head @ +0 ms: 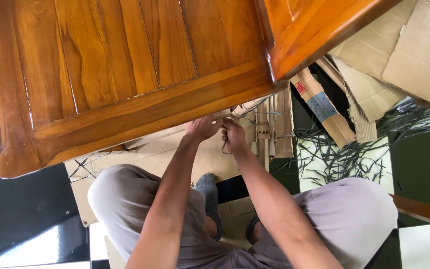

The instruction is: Wrapping the legs of a wooden chair with cardboard and securing them with plastic ties

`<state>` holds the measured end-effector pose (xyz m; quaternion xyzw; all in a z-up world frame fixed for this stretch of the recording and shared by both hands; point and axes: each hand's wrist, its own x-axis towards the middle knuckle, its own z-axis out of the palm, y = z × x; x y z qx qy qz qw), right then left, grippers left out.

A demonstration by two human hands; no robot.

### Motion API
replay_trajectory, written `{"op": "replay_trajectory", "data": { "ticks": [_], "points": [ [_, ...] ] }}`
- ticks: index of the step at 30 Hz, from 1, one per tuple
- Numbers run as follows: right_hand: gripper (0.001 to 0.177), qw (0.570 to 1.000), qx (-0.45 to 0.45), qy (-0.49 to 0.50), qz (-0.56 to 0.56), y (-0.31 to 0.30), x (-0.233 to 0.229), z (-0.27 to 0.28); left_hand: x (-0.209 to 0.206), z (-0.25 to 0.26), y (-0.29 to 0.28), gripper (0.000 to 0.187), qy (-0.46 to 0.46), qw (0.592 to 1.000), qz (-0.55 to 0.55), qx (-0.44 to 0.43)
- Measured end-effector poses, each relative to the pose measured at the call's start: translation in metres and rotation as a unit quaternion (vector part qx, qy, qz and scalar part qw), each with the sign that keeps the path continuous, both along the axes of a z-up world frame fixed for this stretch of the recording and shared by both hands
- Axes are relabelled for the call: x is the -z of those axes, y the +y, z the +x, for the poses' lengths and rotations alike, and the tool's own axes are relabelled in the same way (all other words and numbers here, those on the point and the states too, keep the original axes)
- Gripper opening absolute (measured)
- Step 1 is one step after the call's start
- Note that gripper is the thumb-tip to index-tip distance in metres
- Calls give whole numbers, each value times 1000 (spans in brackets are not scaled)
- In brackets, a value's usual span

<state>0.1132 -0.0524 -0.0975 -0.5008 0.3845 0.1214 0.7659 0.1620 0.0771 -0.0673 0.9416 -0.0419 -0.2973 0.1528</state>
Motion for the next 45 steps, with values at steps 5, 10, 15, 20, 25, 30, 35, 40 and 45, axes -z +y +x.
{"op": "replay_trajectory", "data": {
  "ticks": [5, 10, 15, 20, 25, 30, 35, 40, 45],
  "points": [
    [12, 989, 28, -25, 140, -1, 17, 12, -13, 17, 4, 36, -310, 944, -110, 22],
    [16, 980, 28, -27, 196, -3, 40, 11, 8, 25, -2, 34, -350, 930, -111, 22],
    [14, 981, 23, -20, 193, -6, 83, 19, 27, 39, -11, 31, -413, 904, -112, 25],
    [17, 996, -9, -18, 89, 0, 46, 9, 49, 35, -7, 29, -455, 883, -112, 25],
    [20, 999, -21, -6, -36, 14, 13, -20, 65, 29, 1, 27, -501, 858, -108, 24],
    [20, 970, -53, -41, -236, 10, 36, -41, 82, 20, 6, 25, -558, 822, -107, 22],
    [21, 937, -87, -56, -334, 9, -10, -39, 98, 15, 9, 23, -601, 792, -108, 20],
    [22, 922, -86, -85, -367, 18, -56, -23, 98, 8, 11, 22, -642, 759, -108, 21],
    [27, 924, -79, -90, -364, 23, -81, -4, 70, 2, 15, 20, -627, 768, -123, 49]
  ]
}}
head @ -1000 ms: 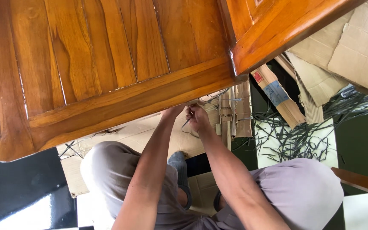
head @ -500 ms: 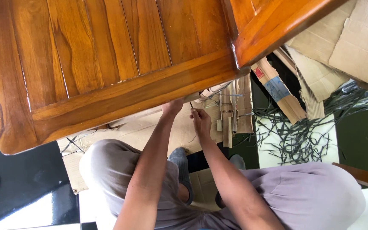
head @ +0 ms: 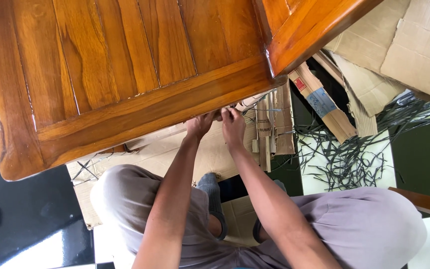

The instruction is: Wrapping the legs of a wooden chair with cardboard and securing them with plastic ties

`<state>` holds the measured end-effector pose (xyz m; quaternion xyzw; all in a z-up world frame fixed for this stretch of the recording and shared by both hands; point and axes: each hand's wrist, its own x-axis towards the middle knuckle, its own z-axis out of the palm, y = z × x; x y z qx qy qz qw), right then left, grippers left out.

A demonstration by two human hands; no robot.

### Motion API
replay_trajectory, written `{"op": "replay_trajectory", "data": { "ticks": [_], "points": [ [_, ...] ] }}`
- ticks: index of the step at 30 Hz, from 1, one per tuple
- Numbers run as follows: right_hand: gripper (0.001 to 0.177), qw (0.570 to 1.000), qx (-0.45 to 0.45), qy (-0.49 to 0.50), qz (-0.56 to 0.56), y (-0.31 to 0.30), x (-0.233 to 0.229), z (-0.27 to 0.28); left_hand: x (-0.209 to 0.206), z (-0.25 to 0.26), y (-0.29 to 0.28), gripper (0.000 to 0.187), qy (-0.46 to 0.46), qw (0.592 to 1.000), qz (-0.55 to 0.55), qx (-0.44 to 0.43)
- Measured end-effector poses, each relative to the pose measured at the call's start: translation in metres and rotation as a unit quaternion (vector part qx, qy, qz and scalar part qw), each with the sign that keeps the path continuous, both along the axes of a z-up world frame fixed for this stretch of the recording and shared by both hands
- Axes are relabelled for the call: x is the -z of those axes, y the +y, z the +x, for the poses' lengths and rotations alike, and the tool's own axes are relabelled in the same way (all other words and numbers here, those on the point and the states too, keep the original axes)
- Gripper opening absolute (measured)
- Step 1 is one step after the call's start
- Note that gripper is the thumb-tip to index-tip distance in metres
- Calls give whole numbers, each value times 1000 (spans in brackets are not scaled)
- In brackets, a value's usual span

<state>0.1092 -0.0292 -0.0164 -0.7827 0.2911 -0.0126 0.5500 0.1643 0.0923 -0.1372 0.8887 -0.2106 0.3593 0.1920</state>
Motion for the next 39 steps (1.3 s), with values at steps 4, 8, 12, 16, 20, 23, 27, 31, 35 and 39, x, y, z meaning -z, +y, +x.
{"op": "replay_trajectory", "data": {
  "ticks": [4, 8, 12, 16, 20, 23, 27, 31, 35, 39],
  "points": [
    [33, 998, -38, -10, -42, 3, 30, 22, 23, -1, -11, 11, -51, 996, 69, -16],
    [27, 992, -38, 14, -119, 3, 81, 40, -23, -5, 5, 9, 25, 999, -32, 6],
    [30, 997, -41, 10, -69, -1, 85, 45, 19, -2, 13, 13, -29, 998, 59, 9],
    [32, 999, -46, 7, -27, 1, 89, 46, -7, -7, 15, 9, 29, 999, -2, 31],
    [35, 998, -49, 1, 32, -1, 89, 46, -7, -11, 5, 21, 104, 991, -57, 59],
    [38, 996, -52, -2, 68, -4, 89, 48, -14, -10, -2, 27, 160, 981, -99, 50],
    [41, 991, -51, -7, 124, -9, 88, 49, -39, -16, -13, 32, 163, 985, -57, 12],
    [51, 990, -27, -76, 114, -8, 31, 7, -45, -6, -11, 25, 124, 992, 32, 5],
    [35, 996, 62, -11, 58, -20, 78, -21, 20, 10, 0, 17, 102, 991, 81, 14],
    [28, 955, 67, 32, 286, -23, 102, -25, -1, 9, -8, 12, 67, 995, 76, 1]
  ]
}}
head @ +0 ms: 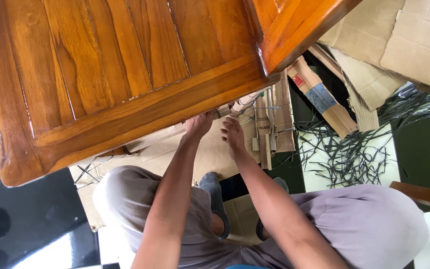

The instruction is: Wrapping the legs of a wooden chair with cardboard and securing them with plastic ties

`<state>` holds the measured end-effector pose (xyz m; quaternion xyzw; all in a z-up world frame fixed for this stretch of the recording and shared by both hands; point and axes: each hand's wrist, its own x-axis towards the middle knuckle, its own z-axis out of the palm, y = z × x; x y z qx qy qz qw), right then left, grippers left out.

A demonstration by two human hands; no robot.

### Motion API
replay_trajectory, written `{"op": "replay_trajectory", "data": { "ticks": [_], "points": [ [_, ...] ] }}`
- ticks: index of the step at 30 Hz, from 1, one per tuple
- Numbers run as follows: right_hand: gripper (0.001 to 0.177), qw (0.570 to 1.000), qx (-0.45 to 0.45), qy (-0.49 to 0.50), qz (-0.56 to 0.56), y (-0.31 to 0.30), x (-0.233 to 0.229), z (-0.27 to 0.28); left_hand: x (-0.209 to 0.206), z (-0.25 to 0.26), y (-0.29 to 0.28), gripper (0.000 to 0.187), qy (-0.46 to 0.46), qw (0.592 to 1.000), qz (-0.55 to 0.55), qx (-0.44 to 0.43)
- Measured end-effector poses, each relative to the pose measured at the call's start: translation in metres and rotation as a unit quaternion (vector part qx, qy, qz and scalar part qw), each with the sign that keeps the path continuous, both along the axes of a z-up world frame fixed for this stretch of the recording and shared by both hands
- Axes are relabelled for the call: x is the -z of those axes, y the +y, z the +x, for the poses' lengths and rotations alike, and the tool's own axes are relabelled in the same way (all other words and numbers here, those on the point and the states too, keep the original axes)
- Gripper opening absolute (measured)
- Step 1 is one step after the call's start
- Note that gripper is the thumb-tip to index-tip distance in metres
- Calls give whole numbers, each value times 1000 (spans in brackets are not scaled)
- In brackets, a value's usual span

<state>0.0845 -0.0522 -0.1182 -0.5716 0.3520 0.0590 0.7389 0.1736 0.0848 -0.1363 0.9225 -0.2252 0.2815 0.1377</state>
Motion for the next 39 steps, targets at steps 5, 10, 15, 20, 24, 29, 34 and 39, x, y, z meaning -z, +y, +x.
{"op": "replay_trajectory", "data": {
  "ticks": [5, 10, 15, 20, 24, 29, 34, 39],
  "points": [
    [36, 969, -21, 33, 245, -7, -2, 27, -22, 5, -5, 32, 20, 999, -31, 24],
    [57, 936, -36, 46, 346, -3, 21, 44, -27, -8, -5, 30, 160, 976, -145, 28],
    [40, 957, -63, 38, 280, 1, 11, 44, -34, -16, -1, 30, 293, 936, -192, 28],
    [20, 992, -121, -19, 11, 0, -27, 25, 25, -4, 6, 27, 174, 978, -118, 13],
    [30, 956, -184, 53, -222, -13, 39, 11, 69, 5, 9, 25, 49, 998, -39, -1],
    [20, 927, -154, -18, -341, -8, -3, -6, 37, 6, 2, 30, 45, 996, -70, -39],
    [24, 884, -132, -79, -441, -12, -33, -28, -50, -15, -17, 66, 392, 893, -136, -177],
    [14, 920, -64, -93, -375, -18, -48, -40, -34, -8, -18, 37, 448, 874, -136, -131]
  ]
}}
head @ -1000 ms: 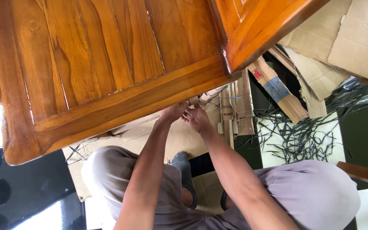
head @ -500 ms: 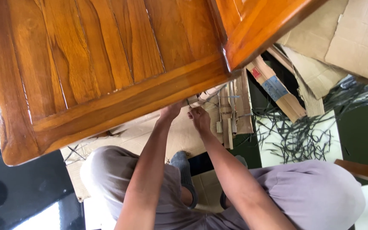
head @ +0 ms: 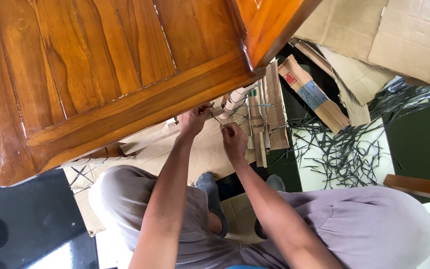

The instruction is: Wrapping the legs of a wooden chair with cardboard and securing them with plastic ties

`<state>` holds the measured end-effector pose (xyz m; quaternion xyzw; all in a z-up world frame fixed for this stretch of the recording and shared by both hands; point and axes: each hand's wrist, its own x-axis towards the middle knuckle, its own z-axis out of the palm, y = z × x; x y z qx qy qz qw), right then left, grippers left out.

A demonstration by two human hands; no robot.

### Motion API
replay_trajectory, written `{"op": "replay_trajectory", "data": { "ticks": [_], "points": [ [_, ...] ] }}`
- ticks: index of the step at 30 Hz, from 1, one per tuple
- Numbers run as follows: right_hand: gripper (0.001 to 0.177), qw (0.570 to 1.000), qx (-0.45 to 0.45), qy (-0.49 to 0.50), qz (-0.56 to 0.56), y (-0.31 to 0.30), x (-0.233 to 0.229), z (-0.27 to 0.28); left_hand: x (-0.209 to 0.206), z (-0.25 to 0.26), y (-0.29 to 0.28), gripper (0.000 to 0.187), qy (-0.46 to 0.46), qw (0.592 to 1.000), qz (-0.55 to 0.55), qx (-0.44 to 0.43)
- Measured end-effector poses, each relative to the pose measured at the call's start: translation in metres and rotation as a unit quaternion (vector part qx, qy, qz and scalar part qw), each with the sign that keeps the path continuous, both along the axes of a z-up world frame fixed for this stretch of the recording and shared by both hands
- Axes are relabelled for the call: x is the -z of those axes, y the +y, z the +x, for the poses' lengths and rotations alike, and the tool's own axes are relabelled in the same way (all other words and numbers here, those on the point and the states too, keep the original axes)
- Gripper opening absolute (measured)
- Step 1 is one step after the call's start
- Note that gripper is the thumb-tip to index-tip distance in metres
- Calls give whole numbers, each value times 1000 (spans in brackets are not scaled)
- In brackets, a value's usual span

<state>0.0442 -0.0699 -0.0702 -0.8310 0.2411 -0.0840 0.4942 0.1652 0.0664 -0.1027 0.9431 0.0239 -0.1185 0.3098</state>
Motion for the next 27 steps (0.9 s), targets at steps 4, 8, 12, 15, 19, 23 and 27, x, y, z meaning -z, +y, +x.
{"op": "replay_trajectory", "data": {
  "ticks": [4, 8, 12, 15, 19, 23, 27],
  "points": [
    [13, 999, 21, -11, 27, -6, -1, 0, 4, 2, -1, 33, 7, 999, -41, -24],
    [16, 999, 26, -36, 17, -3, 5, 5, -2, -2, 0, 29, 26, 998, -46, -15],
    [13, 993, 9, -115, 35, 8, -12, 12, -32, -15, 5, 20, 33, 988, -148, -2],
    [12, 984, -13, -172, 43, 10, -20, 17, -47, -16, 9, 16, 28, 988, -151, 25],
    [11, 973, -47, -228, -9, 11, -43, 23, -41, -16, 10, 17, 37, 987, -155, 29],
    [9, 924, -133, -293, -204, 8, -53, 31, -64, -18, 7, 15, 42, 992, -112, 38],
    [9, 918, -157, -267, -246, 12, -63, 30, -68, -22, 9, 15, 49, 992, -110, 30]
  ]
}}
